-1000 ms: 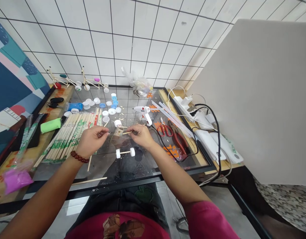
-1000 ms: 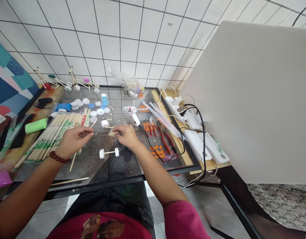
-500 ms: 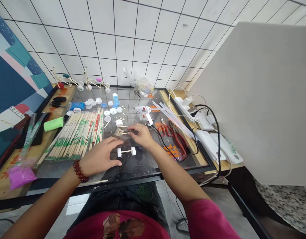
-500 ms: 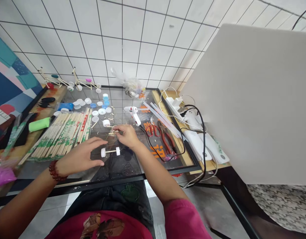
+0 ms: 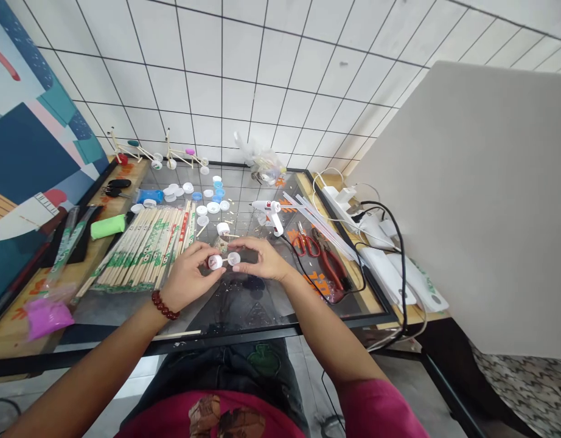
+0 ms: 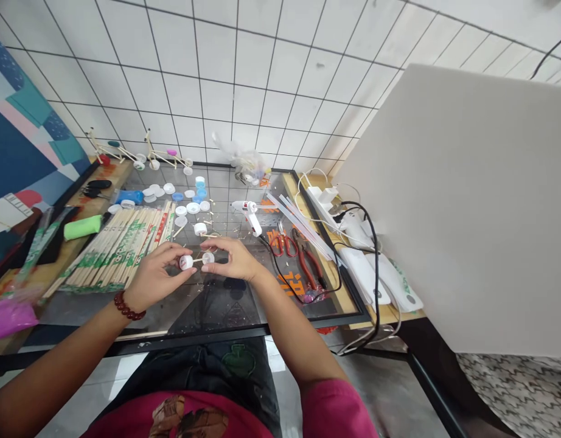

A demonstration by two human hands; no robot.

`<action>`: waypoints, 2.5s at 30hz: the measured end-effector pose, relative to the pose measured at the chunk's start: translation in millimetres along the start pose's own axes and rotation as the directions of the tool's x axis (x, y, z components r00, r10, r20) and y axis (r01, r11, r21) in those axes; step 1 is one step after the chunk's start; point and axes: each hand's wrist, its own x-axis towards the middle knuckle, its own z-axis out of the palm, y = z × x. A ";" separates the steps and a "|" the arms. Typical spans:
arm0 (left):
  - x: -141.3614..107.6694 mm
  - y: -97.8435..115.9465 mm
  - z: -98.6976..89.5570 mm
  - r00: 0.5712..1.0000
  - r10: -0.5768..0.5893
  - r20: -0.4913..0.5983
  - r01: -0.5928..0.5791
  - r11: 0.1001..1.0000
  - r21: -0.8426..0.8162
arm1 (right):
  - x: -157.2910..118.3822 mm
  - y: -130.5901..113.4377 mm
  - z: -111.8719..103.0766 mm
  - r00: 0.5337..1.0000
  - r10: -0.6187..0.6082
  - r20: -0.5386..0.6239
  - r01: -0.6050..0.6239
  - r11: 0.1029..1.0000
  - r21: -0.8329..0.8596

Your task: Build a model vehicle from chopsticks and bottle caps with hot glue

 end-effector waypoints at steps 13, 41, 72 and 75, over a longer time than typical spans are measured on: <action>3.6 -2.5 -1.1 0.882 -0.416 0.222 0.461 0.657 -0.596 | -0.1 2.6 6.7 0.998 -0.025 -0.065 0.020 0.996 -0.087; 1.9 -2.5 2.2 0.914 -0.350 0.207 0.389 0.606 -0.694 | 0.2 -6.9 19.0 0.990 -0.097 -0.106 0.082 0.986 -0.144; 3.6 -6.3 1.0 0.798 -0.359 0.485 0.571 0.190 -0.799 | -0.8 -12.4 25.5 0.987 -0.157 0.038 0.159 0.901 -0.403; 3.5 -7.2 0.6 0.803 -0.349 0.484 0.567 0.195 -0.800 | -0.5 -14.0 25.9 0.988 -0.149 0.044 0.154 0.904 -0.399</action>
